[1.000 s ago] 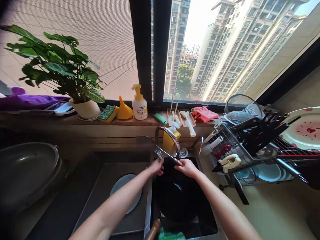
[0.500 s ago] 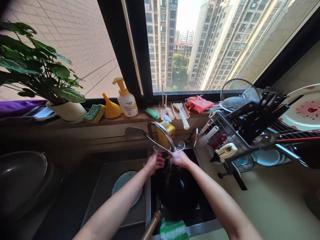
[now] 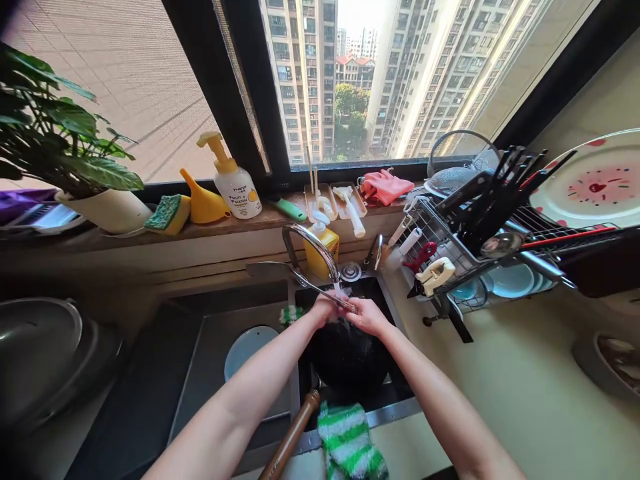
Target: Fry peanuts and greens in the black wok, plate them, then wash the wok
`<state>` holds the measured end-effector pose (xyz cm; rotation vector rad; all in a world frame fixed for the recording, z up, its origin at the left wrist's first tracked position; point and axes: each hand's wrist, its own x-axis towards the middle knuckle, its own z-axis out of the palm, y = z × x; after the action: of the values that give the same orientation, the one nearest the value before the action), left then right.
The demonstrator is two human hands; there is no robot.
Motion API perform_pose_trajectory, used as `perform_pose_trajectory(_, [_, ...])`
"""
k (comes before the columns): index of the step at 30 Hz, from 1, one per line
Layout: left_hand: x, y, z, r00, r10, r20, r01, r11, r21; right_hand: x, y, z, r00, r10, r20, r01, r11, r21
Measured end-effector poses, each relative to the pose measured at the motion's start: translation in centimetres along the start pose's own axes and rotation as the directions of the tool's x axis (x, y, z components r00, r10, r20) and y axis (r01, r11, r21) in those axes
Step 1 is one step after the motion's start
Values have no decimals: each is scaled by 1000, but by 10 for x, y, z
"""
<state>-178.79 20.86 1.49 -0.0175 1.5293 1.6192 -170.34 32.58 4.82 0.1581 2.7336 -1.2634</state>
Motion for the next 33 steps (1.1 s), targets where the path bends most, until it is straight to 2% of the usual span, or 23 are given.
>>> perform_pose_trajectory(2, [-12, -4, -5, 998, -39, 42, 33, 992, 125, -15, 5, 1, 1000, 23, 12, -23, 999, 24])
perform_pose_trajectory(4, [-29, -10, -18, 997, -56, 51, 42, 970, 241, -33, 10, 0, 998, 52, 29, -54, 997, 47])
perform_pose_trajectory(7, [-68, -23, -53, 1000, 10, 17, -15, 931, 365, -68, 17, -4, 992, 102, 79, -109, 991, 80])
perform_pose_trajectory(9, [-101, -38, -82, 998, 52, -19, -40, 908, 418, -96, 22, -13, 967, 193, 168, -213, 970, 116])
perform_pose_trajectory(10, [-119, -48, -96, 998, 49, -35, -29, 900, 435, -111, 25, -19, 938, 256, 233, -291, 948, 129])
perform_pose_trajectory(12, [-156, -71, -116, 998, -13, -56, 37, 892, 451, -138, 32, -34, 845, 396, 359, -462, 879, 118])
perform_pose_trajectory(14, [-189, -97, -126, 989, -146, -29, 144, 890, 433, -159, 40, -50, 747, 511, 426, -583, 811, 51])
perform_pose_trajectory(17, [-221, -130, -120, 934, -349, 71, 306, 889, 341, -167, 46, -67, 594, 670, 446, -719, 690, -79])
perform_pose_trajectory(20, [-228, -149, -104, 901, -416, 124, 387, 898, 208, -151, 45, -66, 432, 811, 395, -814, 539, -216])
perform_pose_trajectory(21, [-227, -153, -99, 893, -428, 138, 406, 899, 162, -142, 43, -62, 400, 835, 377, -828, 506, -243])
perform_pose_trajectory(22, [-225, -155, -94, 881, -446, 158, 431, 894, 120, -132, 42, -56, 388, 847, 362, -834, 490, -254])
perform_pose_trajectory(23, [-223, -157, -90, 865, -467, 183, 459, 884, 84, -121, 42, -49, 393, 850, 351, -835, 490, -250])
perform_pose_trajectory(25, [-219, -159, -84, 833, -504, 227, 512, 858, 26, -100, 41, -34, 441, 836, 326, -825, 521, -221])
perform_pose_trajectory(28, [-215, -160, -78, 814, -535, 225, 552, 834, -14, -77, 39, -11, 561, 778, 284, -768, 617, -172])
perform_pose_trajectory(31, [-210, -157, -75, 817, -547, 184, 554, 832, 15, -71, 32, 0, 655, 699, 286, -692, 708, -145])
perform_pose_trajectory(33, [-206, -152, -76, 825, -543, 154, 542, 839, 55, -80, 25, -5, 674, 665, 321, -656, 739, -153])
